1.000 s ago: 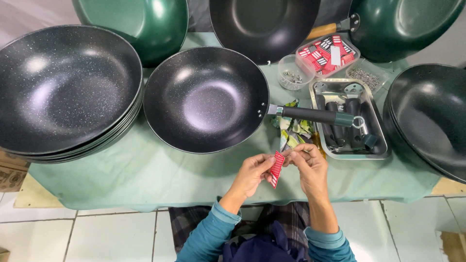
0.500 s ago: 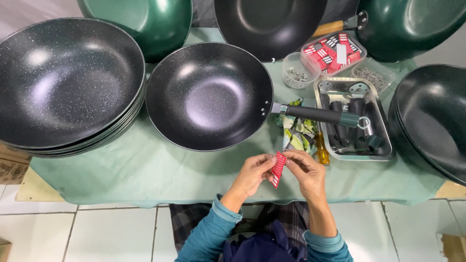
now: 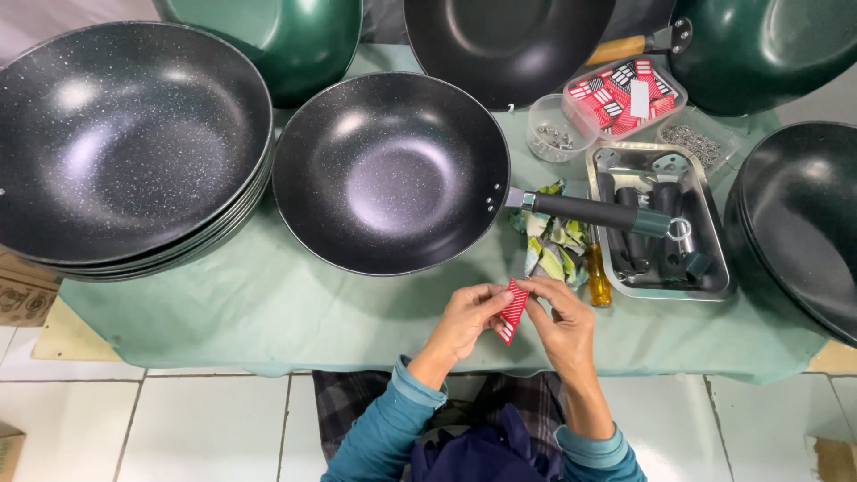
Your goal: Assembling handles and brackets onto various frying pans and woks using a screwdriver and screws.
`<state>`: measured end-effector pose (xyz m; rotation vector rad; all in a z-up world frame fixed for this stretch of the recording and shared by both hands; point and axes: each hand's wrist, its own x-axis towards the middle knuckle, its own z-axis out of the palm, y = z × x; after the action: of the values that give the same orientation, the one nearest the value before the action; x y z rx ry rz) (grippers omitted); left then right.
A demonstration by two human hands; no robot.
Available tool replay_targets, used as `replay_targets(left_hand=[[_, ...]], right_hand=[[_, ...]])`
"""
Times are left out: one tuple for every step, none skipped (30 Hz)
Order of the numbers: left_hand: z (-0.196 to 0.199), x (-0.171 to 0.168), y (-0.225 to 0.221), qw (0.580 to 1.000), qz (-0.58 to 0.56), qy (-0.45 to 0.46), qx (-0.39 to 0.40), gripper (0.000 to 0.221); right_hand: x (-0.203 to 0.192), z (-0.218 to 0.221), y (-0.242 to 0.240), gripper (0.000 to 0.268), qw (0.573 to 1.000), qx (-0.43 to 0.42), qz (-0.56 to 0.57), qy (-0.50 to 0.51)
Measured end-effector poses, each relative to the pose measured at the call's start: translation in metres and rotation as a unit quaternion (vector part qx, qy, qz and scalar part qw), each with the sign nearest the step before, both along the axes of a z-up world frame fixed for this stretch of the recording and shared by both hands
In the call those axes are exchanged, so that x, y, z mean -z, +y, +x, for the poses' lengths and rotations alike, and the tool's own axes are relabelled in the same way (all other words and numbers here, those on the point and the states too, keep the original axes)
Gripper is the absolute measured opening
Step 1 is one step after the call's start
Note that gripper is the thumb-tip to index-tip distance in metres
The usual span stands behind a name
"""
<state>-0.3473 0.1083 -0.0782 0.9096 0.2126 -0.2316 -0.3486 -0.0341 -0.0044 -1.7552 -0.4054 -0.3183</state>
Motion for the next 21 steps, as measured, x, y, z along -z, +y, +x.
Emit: replay_targets(left_hand=[[0.000, 0.000, 0.000, 1.000, -0.003, 0.003, 0.001, 0.029], [-0.001, -0.003, 0.000, 1.000, -0.002, 0.003, 0.002, 0.029], [-0.001, -0.006, 0.000, 1.000, -0.012, 0.011, 0.001, 0.027], [-0.002, -0.009, 0.001, 1.000, -0.022, 0.019, 0.000, 0.025], [-0.003, -0.011, 0.001, 1.000, -0.022, 0.019, 0.000, 0.025], [-0.003, -0.012, 0.002, 0.999, -0.029, 0.023, 0.004, 0.025], [-0.004, -0.014, 0.002, 0.999, -0.036, 0.026, 0.008, 0.025], [-0.004, -0.012, 0.003, 0.999, -0.036, 0.026, 0.008, 0.025], [-0.003, -0.010, 0.003, 0.998, -0.043, 0.032, 0.012, 0.024], [-0.003, -0.007, 0.004, 0.998, -0.050, 0.038, 0.016, 0.023], [-0.005, -0.012, 0.005, 0.998, -0.050, 0.039, 0.017, 0.023], [-0.007, -0.016, 0.007, 0.996, -0.069, 0.049, 0.026, 0.022], [-0.008, -0.020, 0.008, 0.994, -0.088, 0.060, 0.035, 0.022], [-0.006, -0.016, 0.009, 0.994, -0.088, 0.060, 0.034, 0.022], [-0.003, -0.011, 0.010, 0.989, -0.119, 0.062, 0.062, 0.025], [-0.001, -0.007, 0.011, 0.983, -0.149, 0.065, 0.090, 0.029], [-0.003, -0.012, 0.011, 0.983, -0.149, 0.065, 0.090, 0.029], [-0.004, -0.018, 0.011, 0.981, -0.157, 0.066, 0.091, 0.030], [-0.005, -0.023, 0.011, 0.980, -0.165, 0.068, 0.091, 0.031], [-0.004, -0.017, 0.011, 0.980, -0.165, 0.068, 0.091, 0.031], [-0.003, -0.011, 0.010, 0.982, -0.153, 0.066, 0.093, 0.031]], right_hand=[[-0.003, -0.001, 0.001, 0.023, 1.000, 0.006, -0.005, -0.005], [-0.002, -0.001, 0.001, 0.023, 1.000, 0.007, -0.005, -0.005], [-0.001, -0.001, 0.000, 0.023, 1.000, 0.009, -0.004, -0.012], [-0.001, -0.001, 0.001, 0.024, 1.000, 0.011, -0.004, -0.020], [0.000, -0.001, 0.000, 0.024, 1.000, 0.011, -0.004, -0.019], [0.002, 0.000, 0.000, 0.024, 1.000, 0.010, -0.003, -0.024], [0.003, 0.000, 0.000, 0.025, 1.000, 0.009, -0.003, -0.029], [0.002, 0.001, 0.000, 0.025, 1.000, 0.009, -0.003, -0.029], [0.002, 0.001, 0.001, 0.025, 0.999, 0.012, -0.009, -0.035], [0.001, 0.001, 0.001, 0.025, 0.999, 0.015, -0.014, -0.041], [0.001, 0.000, 0.002, 0.025, 0.999, 0.015, -0.014, -0.041], [0.000, 0.000, 0.003, 0.025, 0.999, 0.014, -0.008, -0.041], [-0.001, -0.001, 0.004, 0.025, 0.999, 0.012, -0.002, -0.042], [0.000, -0.001, 0.003, 0.025, 0.999, 0.010, -0.002, -0.042], [0.000, -0.001, 0.003, 0.023, 0.999, 0.009, 0.024, -0.026], [0.001, -0.001, 0.002, 0.021, 0.999, 0.008, 0.050, -0.010], [0.004, -0.002, 0.002, 0.021, 0.999, 0.008, 0.049, -0.010], [0.007, -0.002, 0.001, 0.021, 0.996, 0.001, 0.086, -0.001], [0.010, -0.002, 0.001, 0.021, 0.992, -0.006, 0.123, 0.007], [0.010, -0.002, 0.001, 0.021, 0.992, -0.006, 0.123, 0.007], [0.010, -0.001, 0.001, 0.022, 0.993, -0.004, 0.121, 0.003]])
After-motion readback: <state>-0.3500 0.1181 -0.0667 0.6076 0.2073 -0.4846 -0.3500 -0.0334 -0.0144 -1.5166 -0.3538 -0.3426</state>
